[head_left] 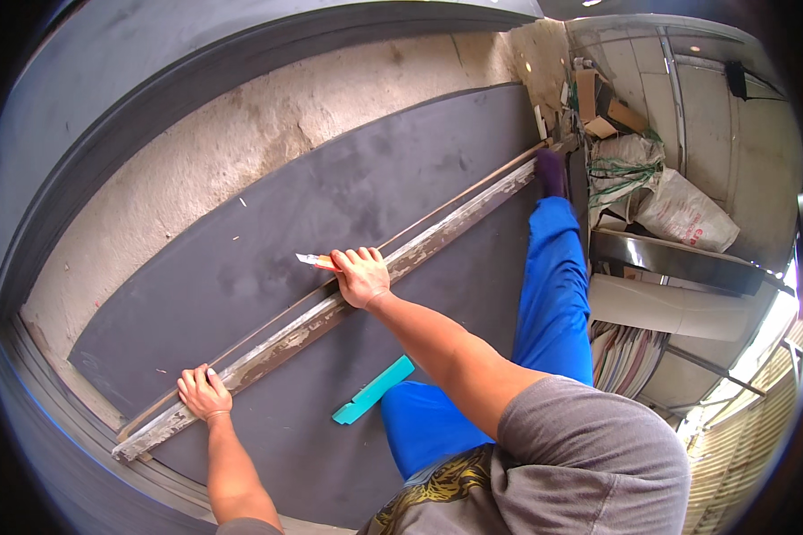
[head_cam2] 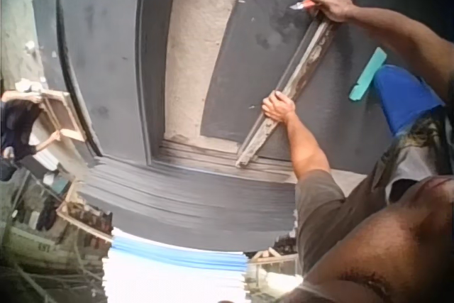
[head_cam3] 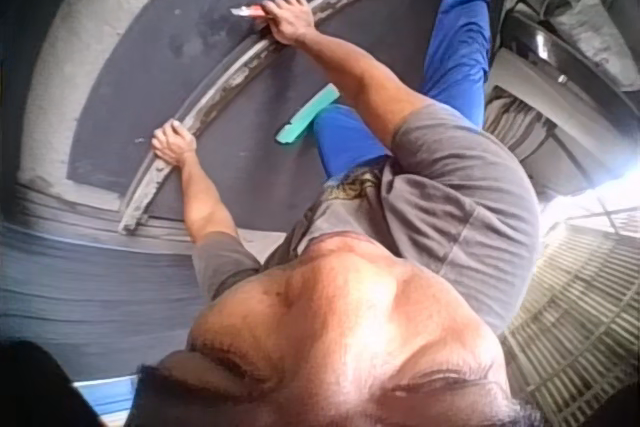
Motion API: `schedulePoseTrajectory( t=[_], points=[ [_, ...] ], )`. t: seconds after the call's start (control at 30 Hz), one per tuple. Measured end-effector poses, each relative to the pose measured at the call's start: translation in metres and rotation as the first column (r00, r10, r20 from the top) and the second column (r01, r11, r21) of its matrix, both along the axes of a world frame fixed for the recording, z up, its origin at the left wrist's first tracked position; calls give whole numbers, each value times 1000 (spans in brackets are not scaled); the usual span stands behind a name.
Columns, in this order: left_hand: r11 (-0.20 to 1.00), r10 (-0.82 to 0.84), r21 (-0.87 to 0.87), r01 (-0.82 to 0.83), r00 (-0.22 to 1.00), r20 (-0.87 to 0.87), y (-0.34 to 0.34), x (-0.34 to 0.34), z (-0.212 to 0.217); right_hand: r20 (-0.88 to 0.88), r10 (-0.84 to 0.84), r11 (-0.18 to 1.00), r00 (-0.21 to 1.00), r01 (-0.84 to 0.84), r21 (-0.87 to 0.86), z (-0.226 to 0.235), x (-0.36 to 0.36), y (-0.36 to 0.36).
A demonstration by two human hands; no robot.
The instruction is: The person sits on the floor and uses a utility knife and a wooden straightedge to cut a large black sheet into smaller rectangular pieces. They repeatedly measure, align, and cut the material, stacking the finished pieces to the side.
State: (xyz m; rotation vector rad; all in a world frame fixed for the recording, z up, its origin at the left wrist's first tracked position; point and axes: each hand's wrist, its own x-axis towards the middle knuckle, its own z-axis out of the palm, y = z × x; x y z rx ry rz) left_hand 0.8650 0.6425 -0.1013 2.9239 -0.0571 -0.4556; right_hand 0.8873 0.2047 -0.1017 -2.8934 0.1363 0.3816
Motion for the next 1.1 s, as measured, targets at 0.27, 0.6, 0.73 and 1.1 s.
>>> schedulePoseTrajectory(
  t=[0.27,0.6,0.73,1.1],
  points=[
    [1000,-13,-23,13,1000,10,1,0,-1,-38,8,1000,999,-8,-8,3,1,1],
    [999,15,-40,-12,998,58,0,-7,-5,-111,32,990,993,-17,139,13,12,71],
    [994,5,-106,8,992,123,-3,5,-1,10,-8,977,1000,6,215,-1,1,156],
    [989,125,-71,-132,988,-89,0,-3,-3,-116,86,996,990,-84,20,-8,-10,264]
  ],
)
